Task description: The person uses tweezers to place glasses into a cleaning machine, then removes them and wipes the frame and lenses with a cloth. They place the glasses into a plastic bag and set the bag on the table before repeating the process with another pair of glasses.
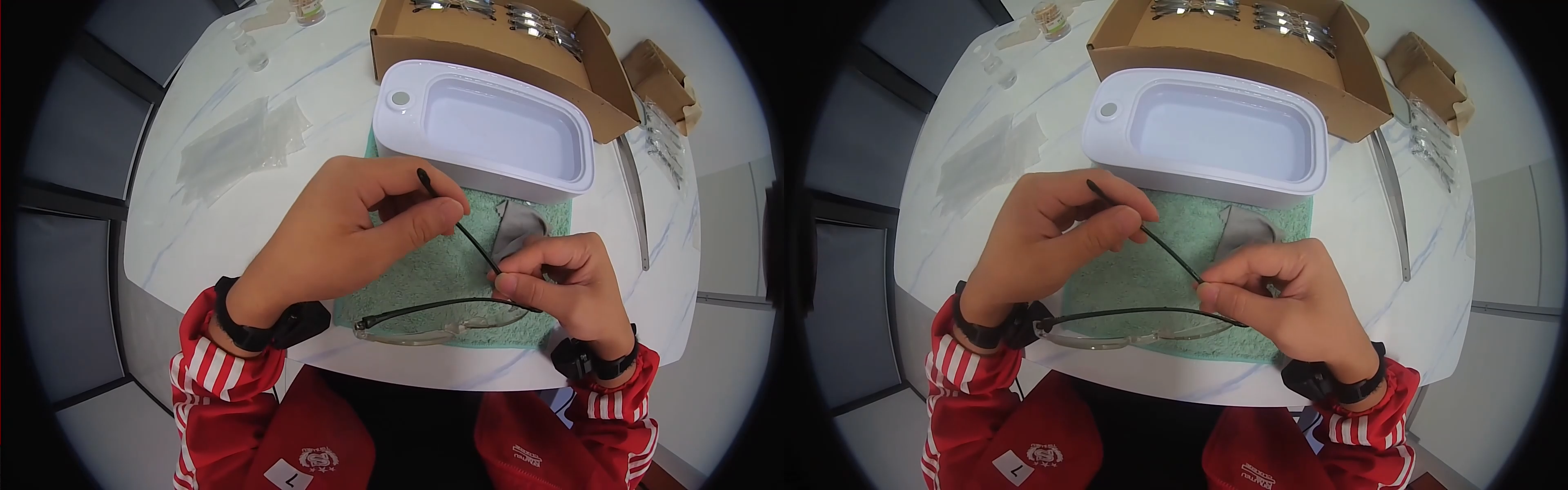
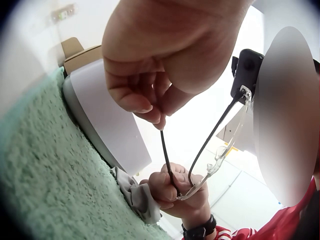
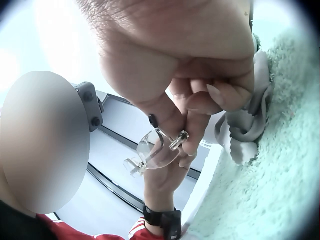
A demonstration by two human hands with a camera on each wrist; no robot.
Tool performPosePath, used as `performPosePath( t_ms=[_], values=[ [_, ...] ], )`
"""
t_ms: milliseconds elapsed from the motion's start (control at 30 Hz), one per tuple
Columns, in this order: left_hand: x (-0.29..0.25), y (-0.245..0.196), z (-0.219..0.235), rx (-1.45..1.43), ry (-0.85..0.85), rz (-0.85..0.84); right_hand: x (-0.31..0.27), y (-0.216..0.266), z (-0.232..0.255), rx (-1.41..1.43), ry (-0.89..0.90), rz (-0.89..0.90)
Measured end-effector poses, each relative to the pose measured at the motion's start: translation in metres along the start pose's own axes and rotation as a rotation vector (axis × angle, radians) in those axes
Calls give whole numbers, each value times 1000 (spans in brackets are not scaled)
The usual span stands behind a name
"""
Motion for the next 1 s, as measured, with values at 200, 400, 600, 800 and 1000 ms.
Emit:
performPosePath(
  t_ms=[200,400,600,800,1000],
  values=[
    [1,-4,-1,-3,-11,-65,2,13,7,-213,-64,148],
    [-7,-20,12,247,-109,-249,-5,37,26,-435,-225,339],
    [-3,-26,12,386,-131,-267,-8,50,6,-709,-75,374],
    [0,-28,10,396,-110,-295,-6,39,11,-754,-79,406],
    [-3,-30,7,345,-117,-377,-6,45,24,-549,-212,389]
  ],
)
Point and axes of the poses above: each hand's wrist, its own x-axis towards the middle knuckle, its own z-axis out of the back of the hand, y = z × x, the point moved 10 cm from there along x, towards the middle knuckle, and after that the axes turned 4 degrees about y, right-handed, at the moved point
